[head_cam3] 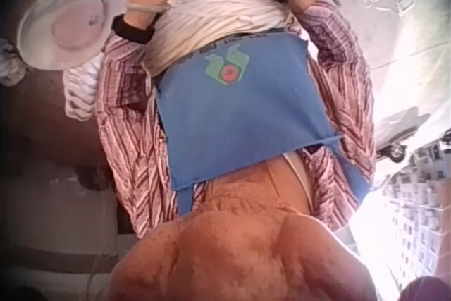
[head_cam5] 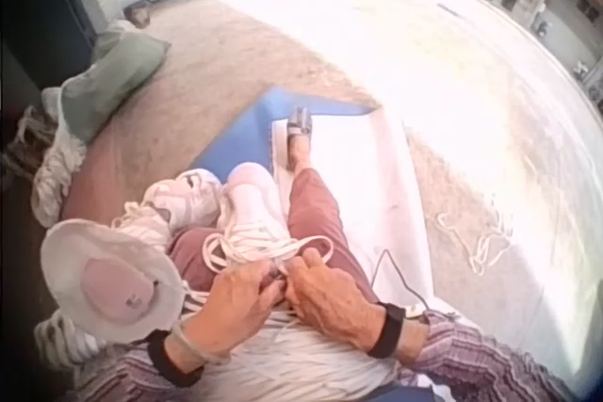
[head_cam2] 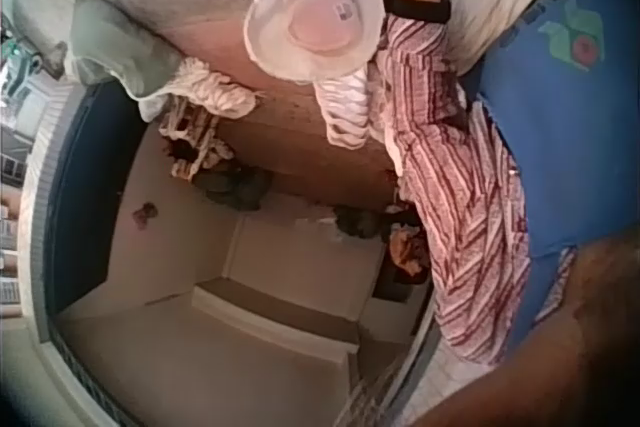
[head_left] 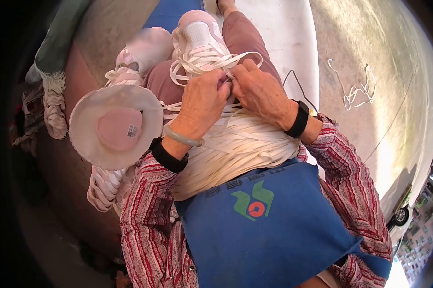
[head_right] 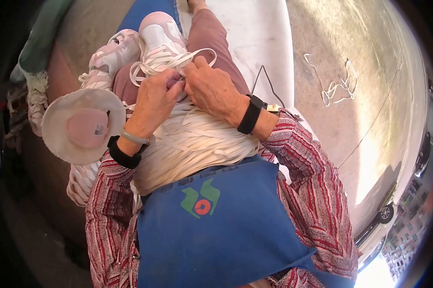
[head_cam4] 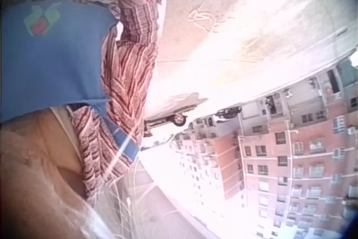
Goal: The recorder is sitting on a mat on the floor lacing a pair of pink and white sneakers with white laces.
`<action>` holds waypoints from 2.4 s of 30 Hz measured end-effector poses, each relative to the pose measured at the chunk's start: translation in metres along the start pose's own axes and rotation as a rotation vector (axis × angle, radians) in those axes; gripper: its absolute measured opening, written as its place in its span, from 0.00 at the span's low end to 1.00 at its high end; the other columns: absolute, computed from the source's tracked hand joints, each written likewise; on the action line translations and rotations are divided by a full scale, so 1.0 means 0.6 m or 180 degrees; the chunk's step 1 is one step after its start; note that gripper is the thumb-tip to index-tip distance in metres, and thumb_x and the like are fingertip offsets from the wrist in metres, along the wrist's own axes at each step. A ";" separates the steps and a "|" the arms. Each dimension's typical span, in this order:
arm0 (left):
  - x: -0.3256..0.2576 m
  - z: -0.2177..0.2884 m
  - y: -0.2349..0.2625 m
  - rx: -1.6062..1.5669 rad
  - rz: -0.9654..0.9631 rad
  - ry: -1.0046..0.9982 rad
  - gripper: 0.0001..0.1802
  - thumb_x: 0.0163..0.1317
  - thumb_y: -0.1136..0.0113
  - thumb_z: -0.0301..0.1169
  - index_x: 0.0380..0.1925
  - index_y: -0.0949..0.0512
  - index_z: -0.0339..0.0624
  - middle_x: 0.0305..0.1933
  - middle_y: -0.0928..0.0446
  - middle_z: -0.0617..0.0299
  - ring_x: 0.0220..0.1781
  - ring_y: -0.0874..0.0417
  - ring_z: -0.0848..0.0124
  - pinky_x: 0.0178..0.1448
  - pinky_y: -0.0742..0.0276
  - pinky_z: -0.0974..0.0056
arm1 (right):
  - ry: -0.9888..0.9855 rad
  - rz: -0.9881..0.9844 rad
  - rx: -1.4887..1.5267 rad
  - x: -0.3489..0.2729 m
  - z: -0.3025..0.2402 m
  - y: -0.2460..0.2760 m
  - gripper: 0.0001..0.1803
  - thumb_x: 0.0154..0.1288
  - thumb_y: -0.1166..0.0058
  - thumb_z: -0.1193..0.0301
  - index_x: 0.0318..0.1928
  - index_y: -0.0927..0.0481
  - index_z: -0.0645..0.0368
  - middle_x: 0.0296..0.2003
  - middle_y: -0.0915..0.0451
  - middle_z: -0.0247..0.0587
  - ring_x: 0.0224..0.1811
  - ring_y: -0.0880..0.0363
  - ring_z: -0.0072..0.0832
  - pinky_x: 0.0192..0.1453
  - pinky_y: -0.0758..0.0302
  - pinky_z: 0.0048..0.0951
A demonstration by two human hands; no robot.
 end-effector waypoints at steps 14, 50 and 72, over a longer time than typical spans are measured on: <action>-0.056 -0.076 0.063 -0.1646 -0.0300 0.1317 0.08 0.63 0.42 0.32 0.31 0.20 0.38 0.24 0.22 0.65 0.27 0.21 0.76 0.34 0.25 0.69 | -0.0270 0.0604 0.0545 0.005 0.038 0.064 0.12 0.64 0.47 0.69 0.47 0.27 0.59 0.43 0.27 0.47 0.39 0.21 0.46 0.41 0.21 0.42; 0.013 -0.126 0.126 0.0298 0.0745 0.0397 0.16 0.65 0.47 0.31 0.49 0.25 0.32 0.43 0.20 0.53 0.28 0.18 0.70 0.30 0.23 0.67 | 0.0134 0.0442 0.0894 0.070 -0.011 0.044 0.14 0.61 0.42 0.70 0.46 0.22 0.63 0.40 0.28 0.53 0.39 0.23 0.46 0.46 0.24 0.37; 0.039 -0.099 0.147 -0.0963 0.0917 0.0900 0.09 0.61 0.43 0.30 0.36 0.25 0.34 0.29 0.20 0.59 0.30 0.18 0.73 0.34 0.21 0.68 | 0.0073 0.0406 0.0698 0.089 -0.028 0.022 0.10 0.61 0.45 0.67 0.31 0.21 0.63 0.29 0.22 0.50 0.31 0.21 0.46 0.35 0.25 0.40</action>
Point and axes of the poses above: each hand's wrist, its own x-axis towards the middle knuckle, its own y-axis out of the back of the hand, z = x × y, the point moved 10 cm from there along x, towards the middle knuckle
